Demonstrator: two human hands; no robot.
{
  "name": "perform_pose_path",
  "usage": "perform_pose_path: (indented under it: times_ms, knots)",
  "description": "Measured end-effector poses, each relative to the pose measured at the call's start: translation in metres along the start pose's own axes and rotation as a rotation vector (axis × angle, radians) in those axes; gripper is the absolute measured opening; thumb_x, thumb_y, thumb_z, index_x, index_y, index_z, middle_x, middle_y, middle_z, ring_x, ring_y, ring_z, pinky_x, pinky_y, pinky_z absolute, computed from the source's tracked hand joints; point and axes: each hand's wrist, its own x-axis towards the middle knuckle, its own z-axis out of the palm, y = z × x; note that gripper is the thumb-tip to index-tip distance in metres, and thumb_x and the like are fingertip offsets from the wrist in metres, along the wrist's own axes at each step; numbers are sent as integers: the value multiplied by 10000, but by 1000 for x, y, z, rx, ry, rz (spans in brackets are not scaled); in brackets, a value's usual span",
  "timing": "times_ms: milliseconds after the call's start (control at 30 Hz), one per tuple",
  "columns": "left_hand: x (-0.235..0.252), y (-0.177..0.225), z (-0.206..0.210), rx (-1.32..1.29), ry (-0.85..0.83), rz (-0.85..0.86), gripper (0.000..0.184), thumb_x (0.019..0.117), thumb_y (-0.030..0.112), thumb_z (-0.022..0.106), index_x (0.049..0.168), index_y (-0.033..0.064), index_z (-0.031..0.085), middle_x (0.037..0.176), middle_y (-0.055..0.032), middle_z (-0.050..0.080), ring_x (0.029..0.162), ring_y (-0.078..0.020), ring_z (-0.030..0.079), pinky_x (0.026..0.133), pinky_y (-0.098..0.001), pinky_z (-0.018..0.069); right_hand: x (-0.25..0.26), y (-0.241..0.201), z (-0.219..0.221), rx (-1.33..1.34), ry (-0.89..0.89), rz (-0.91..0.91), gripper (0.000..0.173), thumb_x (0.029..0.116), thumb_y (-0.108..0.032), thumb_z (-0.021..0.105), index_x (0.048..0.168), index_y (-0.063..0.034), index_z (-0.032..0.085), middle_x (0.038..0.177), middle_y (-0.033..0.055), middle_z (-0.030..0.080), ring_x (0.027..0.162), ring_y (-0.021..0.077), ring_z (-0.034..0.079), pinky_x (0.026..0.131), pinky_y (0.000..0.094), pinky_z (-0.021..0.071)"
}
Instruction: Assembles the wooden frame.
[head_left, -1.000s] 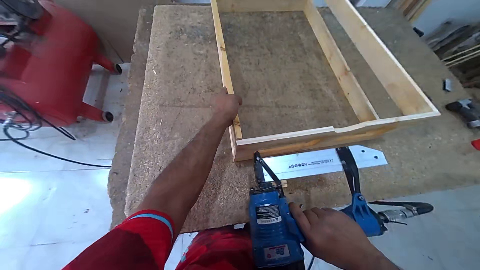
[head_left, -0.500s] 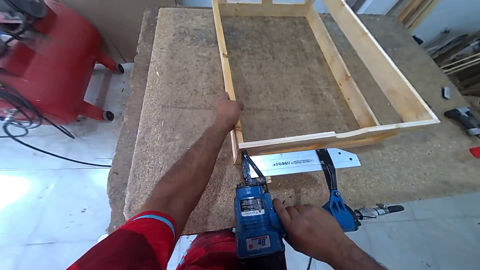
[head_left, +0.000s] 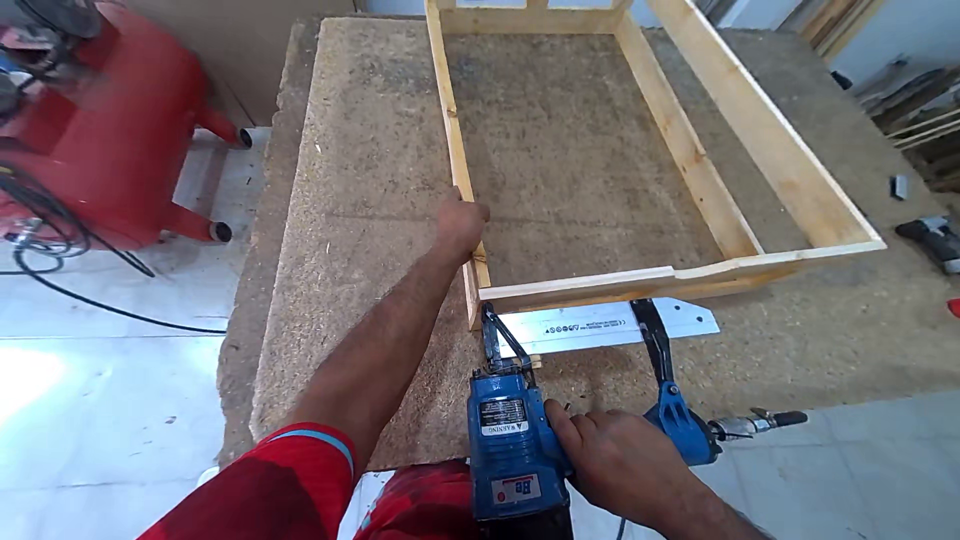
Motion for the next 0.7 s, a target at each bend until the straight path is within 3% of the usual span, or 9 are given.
perform_pose_path:
  times_ms: [167,700]
  knots:
    - [0,-2,-2,-2,1,-7,636,867,103,659,1466,173,458,1026,-142,619,659,-231,602,529,-416,543,0,1,-1,0,4,-6,586,755,-287,740,1272,-65,582,626,13,577,488,210,595,410,363,471]
    - [-1,-2,-1,-4,6,-28,642,859,120,672,1464,173,463,983,-130,607,639,-217,593,522,-406,540,-2,2,1,-1,14,-11,571,767,-275,723,1277,-60,580,617,9,563,481,206,585,405,359,462]
